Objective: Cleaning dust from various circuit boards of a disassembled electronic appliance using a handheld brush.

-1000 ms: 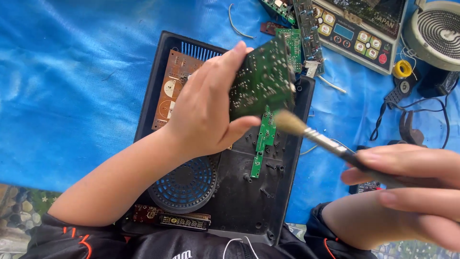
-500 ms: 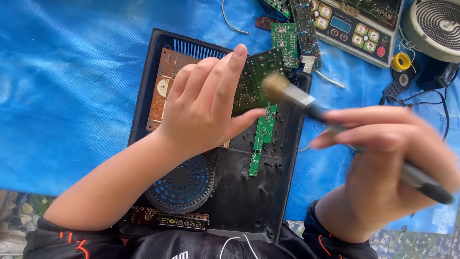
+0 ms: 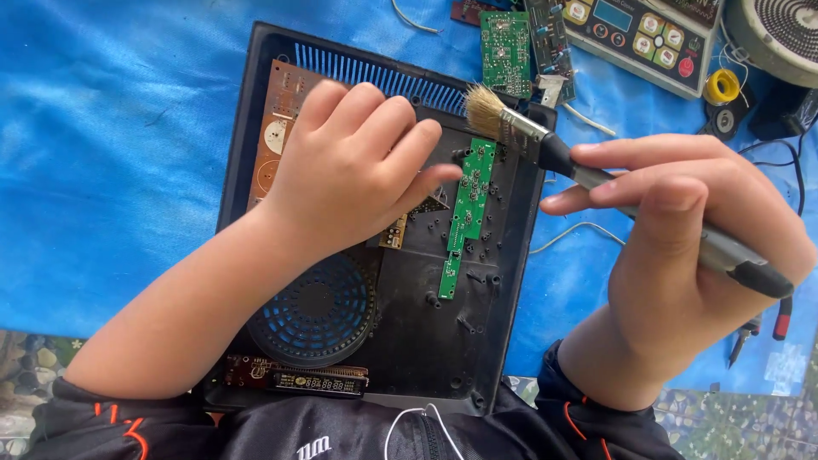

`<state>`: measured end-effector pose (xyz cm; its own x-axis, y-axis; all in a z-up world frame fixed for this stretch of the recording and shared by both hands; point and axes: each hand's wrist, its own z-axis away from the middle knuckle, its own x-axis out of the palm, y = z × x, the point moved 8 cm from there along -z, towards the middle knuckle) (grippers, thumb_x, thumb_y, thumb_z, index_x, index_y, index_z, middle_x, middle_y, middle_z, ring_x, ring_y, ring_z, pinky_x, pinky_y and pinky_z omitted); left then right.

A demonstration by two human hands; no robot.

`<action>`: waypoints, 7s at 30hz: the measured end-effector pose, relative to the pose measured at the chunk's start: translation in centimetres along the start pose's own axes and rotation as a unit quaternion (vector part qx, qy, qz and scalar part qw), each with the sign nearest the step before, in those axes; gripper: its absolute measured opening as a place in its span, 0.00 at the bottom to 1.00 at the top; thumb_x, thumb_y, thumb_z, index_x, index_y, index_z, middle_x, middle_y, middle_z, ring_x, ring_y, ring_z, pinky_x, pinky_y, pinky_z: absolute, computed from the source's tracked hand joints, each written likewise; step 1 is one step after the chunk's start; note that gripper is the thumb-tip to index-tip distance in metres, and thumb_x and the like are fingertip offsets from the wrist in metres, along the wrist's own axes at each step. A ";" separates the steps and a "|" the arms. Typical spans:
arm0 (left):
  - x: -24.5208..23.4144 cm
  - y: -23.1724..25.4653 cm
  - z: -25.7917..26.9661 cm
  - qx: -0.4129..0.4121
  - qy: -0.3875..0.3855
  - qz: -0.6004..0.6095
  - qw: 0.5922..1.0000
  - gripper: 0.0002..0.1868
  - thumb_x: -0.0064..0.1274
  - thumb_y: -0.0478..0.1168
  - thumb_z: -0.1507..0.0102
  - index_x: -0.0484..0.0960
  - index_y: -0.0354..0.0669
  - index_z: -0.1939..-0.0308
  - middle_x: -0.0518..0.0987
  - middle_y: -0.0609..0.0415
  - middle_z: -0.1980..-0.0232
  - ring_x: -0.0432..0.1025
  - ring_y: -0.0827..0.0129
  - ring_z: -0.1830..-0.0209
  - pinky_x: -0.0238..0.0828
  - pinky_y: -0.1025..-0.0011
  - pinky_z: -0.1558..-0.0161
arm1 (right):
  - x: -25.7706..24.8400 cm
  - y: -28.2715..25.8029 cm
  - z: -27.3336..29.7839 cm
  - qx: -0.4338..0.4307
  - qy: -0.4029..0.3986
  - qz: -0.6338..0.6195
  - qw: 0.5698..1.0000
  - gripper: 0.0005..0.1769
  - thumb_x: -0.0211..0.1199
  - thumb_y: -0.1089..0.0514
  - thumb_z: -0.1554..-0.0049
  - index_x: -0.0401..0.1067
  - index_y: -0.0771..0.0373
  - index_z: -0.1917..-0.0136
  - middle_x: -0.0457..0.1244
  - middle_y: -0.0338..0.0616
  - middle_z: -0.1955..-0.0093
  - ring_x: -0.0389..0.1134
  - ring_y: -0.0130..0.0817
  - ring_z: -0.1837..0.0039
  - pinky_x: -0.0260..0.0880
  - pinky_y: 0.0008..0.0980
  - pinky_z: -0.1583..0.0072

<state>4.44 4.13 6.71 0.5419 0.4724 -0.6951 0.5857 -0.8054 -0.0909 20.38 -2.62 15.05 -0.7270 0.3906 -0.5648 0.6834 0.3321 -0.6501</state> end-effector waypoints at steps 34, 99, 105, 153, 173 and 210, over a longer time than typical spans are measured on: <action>-2.7 -0.9 -0.9 0.020 0.048 -0.076 0.996 0.36 0.25 0.58 0.18 0.87 0.37 0.45 0.84 0.52 0.44 0.80 0.60 0.46 0.67 0.60 0.41 | 0.8 -1.9 0.2 -0.055 -0.045 -0.100 0.993 0.29 0.40 0.45 0.31 0.64 0.74 0.56 0.65 0.78 0.46 0.79 0.55 0.56 0.84 0.40 0.52; -0.9 -2.7 1.9 -0.175 0.031 -0.057 0.982 0.42 0.44 0.72 0.25 0.70 0.30 0.35 0.83 0.46 0.48 0.77 0.54 0.50 0.68 0.58 0.48 | 6.7 -0.6 0.0 -0.119 -0.110 -0.173 0.972 0.22 0.45 0.56 0.31 0.71 0.74 0.57 0.67 0.68 0.46 0.78 0.46 0.56 0.78 0.37 0.49; -0.9 -3.0 2.0 -0.181 0.027 -0.035 0.983 0.42 0.57 0.71 0.26 0.70 0.31 0.34 0.81 0.46 0.45 0.76 0.52 0.48 0.67 0.57 0.47 | 5.9 -0.2 -0.1 -0.115 -0.045 -0.169 0.978 0.26 0.42 0.53 0.29 0.69 0.74 0.59 0.67 0.69 0.48 0.78 0.48 0.58 0.77 0.38 0.52; 0.0 -2.1 1.6 -0.184 0.032 -0.068 0.980 0.41 0.48 0.70 0.29 0.72 0.36 0.31 0.84 0.51 0.45 0.76 0.63 0.53 0.64 0.67 0.50 | 4.8 -0.1 -0.1 -0.106 0.026 -0.152 0.982 0.25 0.43 0.56 0.30 0.70 0.73 0.61 0.68 0.67 0.53 0.75 0.46 0.62 0.79 0.34 0.57; 0.1 -1.5 1.0 -0.153 0.053 -0.028 0.986 0.28 0.57 0.56 0.32 0.81 0.41 0.37 0.84 0.49 0.41 0.79 0.58 0.44 0.72 0.60 0.45 | 4.8 0.6 0.4 -0.034 0.025 -0.079 0.996 0.24 0.45 0.61 0.30 0.71 0.73 0.65 0.68 0.56 0.65 0.75 0.47 0.53 0.76 0.37 0.52; 2.8 -2.4 1.0 -0.263 -0.018 0.629 0.731 0.42 0.35 0.67 0.31 0.63 0.35 0.27 0.75 0.43 0.35 0.74 0.59 0.38 0.77 0.68 0.44 | 1.0 4.6 -0.6 -0.039 0.106 -0.255 0.960 0.25 0.47 0.40 0.29 0.63 0.65 0.53 0.64 0.67 0.44 0.72 0.50 0.52 0.83 0.37 0.49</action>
<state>3.93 7.04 4.28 0.8408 -0.5413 -0.0108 -0.2071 -0.3399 0.9174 22.82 -0.16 11.81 -0.9445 0.3226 -0.0616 0.2508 0.5871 -0.7697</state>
